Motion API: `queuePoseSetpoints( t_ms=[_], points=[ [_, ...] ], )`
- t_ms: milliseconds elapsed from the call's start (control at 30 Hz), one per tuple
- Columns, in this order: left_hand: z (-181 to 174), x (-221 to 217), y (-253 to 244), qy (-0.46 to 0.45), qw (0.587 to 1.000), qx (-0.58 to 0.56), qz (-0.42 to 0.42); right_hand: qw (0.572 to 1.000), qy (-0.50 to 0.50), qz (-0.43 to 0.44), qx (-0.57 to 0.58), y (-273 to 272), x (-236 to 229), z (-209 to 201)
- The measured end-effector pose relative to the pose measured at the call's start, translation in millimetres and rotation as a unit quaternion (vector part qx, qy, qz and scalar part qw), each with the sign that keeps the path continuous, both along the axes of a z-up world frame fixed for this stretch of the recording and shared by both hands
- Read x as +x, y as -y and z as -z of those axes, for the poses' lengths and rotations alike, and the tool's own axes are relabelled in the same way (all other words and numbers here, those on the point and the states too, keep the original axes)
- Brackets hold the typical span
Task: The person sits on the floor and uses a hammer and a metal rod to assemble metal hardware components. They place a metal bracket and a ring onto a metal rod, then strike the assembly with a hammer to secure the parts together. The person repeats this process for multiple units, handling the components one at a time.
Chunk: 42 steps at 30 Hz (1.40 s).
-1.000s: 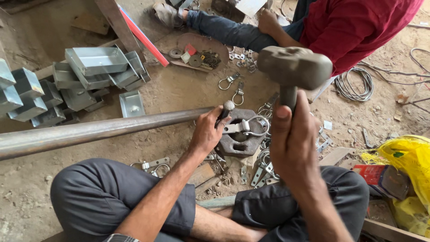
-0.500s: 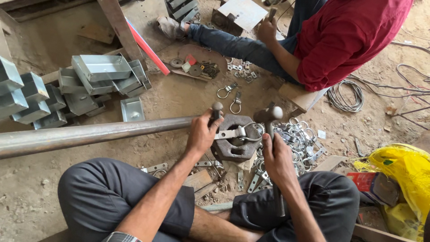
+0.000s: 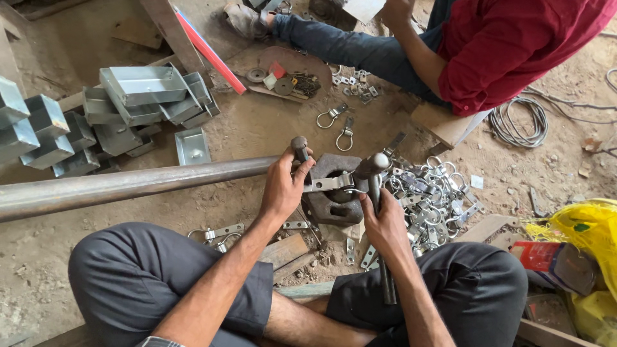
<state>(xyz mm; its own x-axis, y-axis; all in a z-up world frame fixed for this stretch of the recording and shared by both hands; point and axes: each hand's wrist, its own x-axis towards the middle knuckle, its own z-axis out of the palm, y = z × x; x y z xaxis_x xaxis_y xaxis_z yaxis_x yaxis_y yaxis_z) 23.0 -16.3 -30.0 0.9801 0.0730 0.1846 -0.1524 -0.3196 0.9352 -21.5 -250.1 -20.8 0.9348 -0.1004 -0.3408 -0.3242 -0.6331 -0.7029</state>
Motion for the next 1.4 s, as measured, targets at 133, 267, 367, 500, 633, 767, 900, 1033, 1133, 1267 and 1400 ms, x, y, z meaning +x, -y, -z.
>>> queuePoseSetpoints(
  t_ms=[133, 267, 367, 500, 633, 767, 900, 1033, 1133, 1267, 1400],
  points=[
    [0.8, 1.1, 2.5, 0.003, 1.000, 0.020, 0.001, 1.000, 0.026, -0.003, 0.001, 1.2, -2.1, 0.1],
    [-0.1, 0.0, 3.4, -0.008, 0.999, 0.035, 0.003, 1.000, 0.012, -0.001, -0.002, 0.2, -2.5, 3.5],
    [2.2, 1.2, 5.4, -0.009, 0.999, 0.050, 0.003, 1.000, 0.007, 0.003, 0.003, 0.7, -2.2, 4.9],
    [9.9, -3.5, 8.1, -0.013, 0.999, 0.047, 0.013, 0.999, 0.040, -0.004, 0.003, 1.5, -2.4, -0.8],
    [15.7, -4.5, 12.4, 0.048, 0.997, 0.050, 0.032, 0.999, 0.032, -0.008, 0.031, -5.8, 0.3, -28.0],
    [10.8, -3.0, 13.8, -0.015, 0.996, 0.081, 0.034, 0.993, 0.086, -0.073, 0.028, -12.7, 0.8, -90.5],
    [10.3, -4.2, 15.0, 0.024, 0.998, 0.056, 0.027, 0.946, 0.309, -0.087, 0.048, -16.3, -10.4, -151.1],
    [-1.8, -9.0, 11.2, 0.045, 0.995, 0.086, 0.010, 0.943, 0.322, -0.085, 0.016, -65.3, -4.6, -160.9],
    [-21.7, -7.3, 11.1, 0.041, 0.998, 0.048, -0.002, 0.987, 0.100, -0.116, -0.044, -76.0, 14.6, -149.9],
    [-29.1, -14.5, -1.6, 0.079, 0.996, 0.038, 0.009, 0.994, 0.058, -0.075, -0.047, -31.1, 14.5, -116.0],
    [-23.7, -9.1, 10.2, 0.054, 0.998, 0.013, 0.012, 0.998, 0.065, -0.013, 0.020, 17.3, -9.4, -83.7]
  ],
)
